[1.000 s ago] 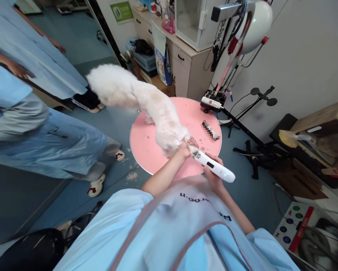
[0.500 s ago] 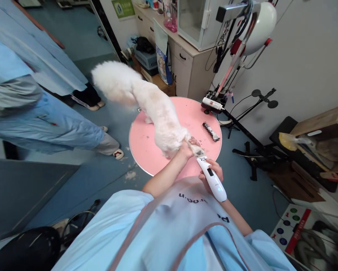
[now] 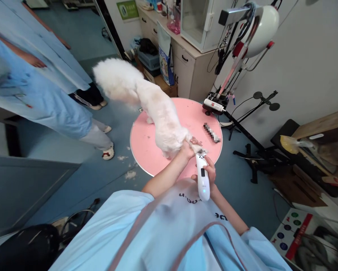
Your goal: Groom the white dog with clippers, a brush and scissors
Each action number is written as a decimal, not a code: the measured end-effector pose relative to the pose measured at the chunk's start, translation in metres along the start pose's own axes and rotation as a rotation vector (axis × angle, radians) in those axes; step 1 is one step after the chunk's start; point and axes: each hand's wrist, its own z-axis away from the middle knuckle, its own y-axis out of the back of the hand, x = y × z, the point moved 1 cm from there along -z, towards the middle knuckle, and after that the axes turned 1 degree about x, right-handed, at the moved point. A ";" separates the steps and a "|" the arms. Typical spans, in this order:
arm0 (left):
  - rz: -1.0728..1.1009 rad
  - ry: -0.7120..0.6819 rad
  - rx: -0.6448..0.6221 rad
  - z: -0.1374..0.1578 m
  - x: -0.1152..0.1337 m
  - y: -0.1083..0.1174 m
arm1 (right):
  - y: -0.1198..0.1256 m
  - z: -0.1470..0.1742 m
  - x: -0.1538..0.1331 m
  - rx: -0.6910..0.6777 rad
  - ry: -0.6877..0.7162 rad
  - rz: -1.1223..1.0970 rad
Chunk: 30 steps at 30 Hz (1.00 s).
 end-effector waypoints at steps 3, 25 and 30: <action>-0.037 0.003 -0.023 -0.001 0.003 0.001 | -0.001 -0.004 0.000 0.021 0.155 0.062; -0.168 0.113 0.024 0.004 -0.002 0.007 | 0.025 -0.024 -0.042 0.229 0.180 -0.106; -0.111 0.077 0.034 0.005 -0.001 0.006 | 0.026 -0.024 -0.021 0.239 -0.215 -0.547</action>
